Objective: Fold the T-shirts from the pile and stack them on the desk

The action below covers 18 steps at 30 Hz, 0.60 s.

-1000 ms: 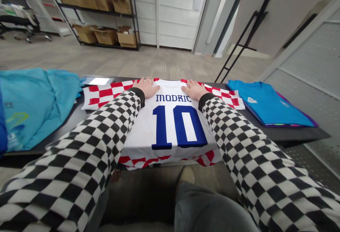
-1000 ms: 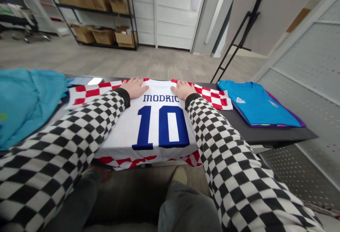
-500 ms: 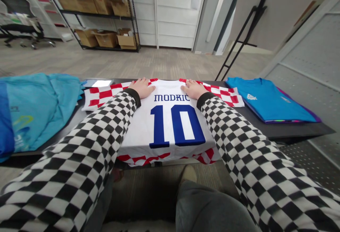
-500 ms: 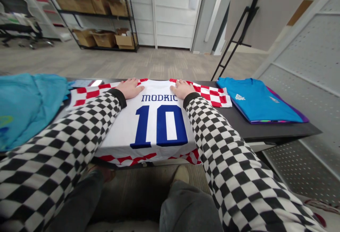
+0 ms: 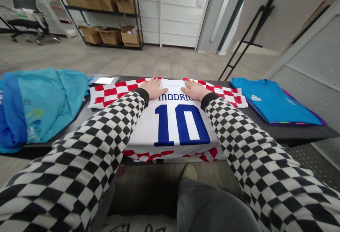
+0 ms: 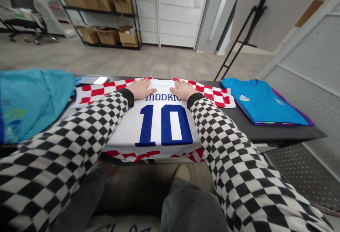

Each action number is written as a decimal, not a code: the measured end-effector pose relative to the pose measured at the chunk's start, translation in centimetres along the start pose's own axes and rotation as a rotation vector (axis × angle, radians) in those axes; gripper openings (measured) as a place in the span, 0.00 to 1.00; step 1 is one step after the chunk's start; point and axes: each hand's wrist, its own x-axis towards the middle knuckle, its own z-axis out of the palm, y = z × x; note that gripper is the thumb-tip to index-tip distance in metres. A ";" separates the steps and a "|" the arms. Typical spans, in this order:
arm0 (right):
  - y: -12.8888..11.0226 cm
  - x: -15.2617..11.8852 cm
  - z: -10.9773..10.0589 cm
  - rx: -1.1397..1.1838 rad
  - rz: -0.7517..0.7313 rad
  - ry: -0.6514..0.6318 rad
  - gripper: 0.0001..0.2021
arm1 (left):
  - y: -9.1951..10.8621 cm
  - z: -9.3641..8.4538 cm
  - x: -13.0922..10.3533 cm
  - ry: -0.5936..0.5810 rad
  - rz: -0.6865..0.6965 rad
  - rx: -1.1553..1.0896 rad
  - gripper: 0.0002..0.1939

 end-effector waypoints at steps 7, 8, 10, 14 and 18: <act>0.4 -0.4 0.1 0.008 0.016 0.002 0.42 | -0.1 0.1 -0.5 0.020 0.011 -0.003 0.52; 0.5 -0.5 0.1 0.009 0.016 0.002 0.42 | -0.1 0.1 -0.5 0.021 0.011 -0.005 0.52; 0.9 -0.6 0.2 0.012 0.012 -0.005 0.42 | -0.2 0.2 -0.5 0.021 0.011 -0.010 0.52; 1.4 -0.6 0.1 0.018 0.008 -0.013 0.42 | -0.3 0.2 -0.2 0.010 0.016 -0.009 0.52; 1.9 -0.4 0.2 0.034 -0.005 0.002 0.42 | -0.5 0.4 0.1 0.034 0.034 -0.010 0.52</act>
